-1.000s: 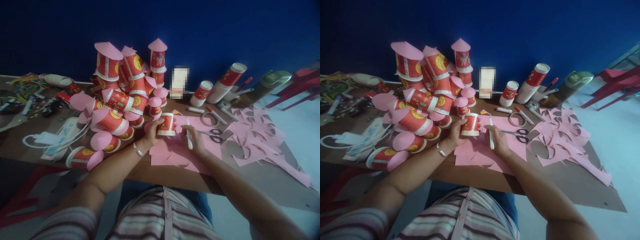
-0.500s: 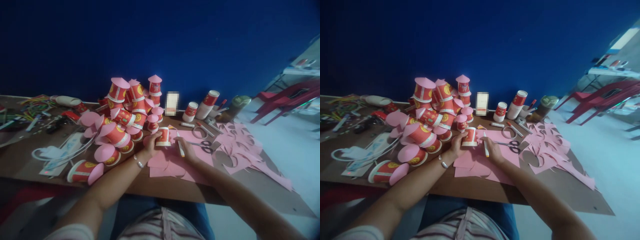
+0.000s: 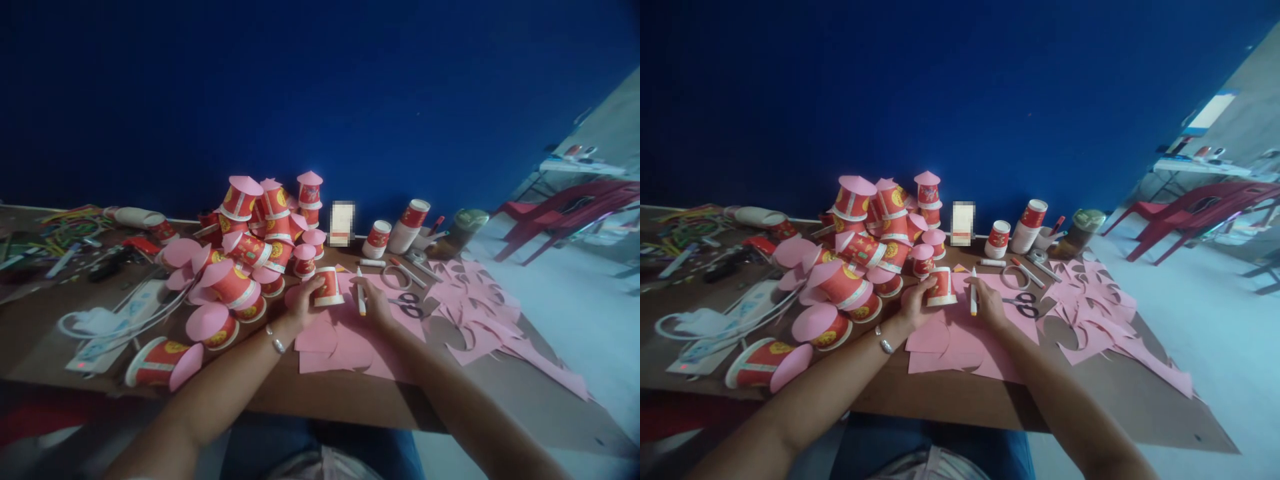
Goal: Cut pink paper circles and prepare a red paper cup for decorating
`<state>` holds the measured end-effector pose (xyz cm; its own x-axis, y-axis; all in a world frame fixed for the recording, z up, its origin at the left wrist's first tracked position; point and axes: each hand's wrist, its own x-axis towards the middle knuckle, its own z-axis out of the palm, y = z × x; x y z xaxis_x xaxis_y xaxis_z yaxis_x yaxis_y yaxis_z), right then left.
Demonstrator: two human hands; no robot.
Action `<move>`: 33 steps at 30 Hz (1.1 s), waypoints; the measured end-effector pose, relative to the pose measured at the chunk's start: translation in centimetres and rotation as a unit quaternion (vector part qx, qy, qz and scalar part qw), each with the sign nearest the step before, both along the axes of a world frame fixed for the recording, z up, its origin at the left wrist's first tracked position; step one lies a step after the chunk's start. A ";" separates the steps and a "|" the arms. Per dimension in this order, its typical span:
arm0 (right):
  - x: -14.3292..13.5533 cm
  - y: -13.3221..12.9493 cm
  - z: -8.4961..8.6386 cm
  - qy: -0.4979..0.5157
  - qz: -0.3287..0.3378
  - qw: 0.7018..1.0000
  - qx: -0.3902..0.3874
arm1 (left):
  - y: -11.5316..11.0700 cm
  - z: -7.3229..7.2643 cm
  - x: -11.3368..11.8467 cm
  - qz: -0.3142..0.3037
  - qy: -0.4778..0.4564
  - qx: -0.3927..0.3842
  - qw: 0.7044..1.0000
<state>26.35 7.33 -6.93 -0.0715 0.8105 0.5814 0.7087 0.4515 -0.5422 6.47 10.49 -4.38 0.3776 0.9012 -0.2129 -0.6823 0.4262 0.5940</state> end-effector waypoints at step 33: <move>-0.8 -2.8 2.1 -0.082 0.098 0.983 0.134 | -0.3 -0.4 0.5 -0.029 0.040 0.104 0.993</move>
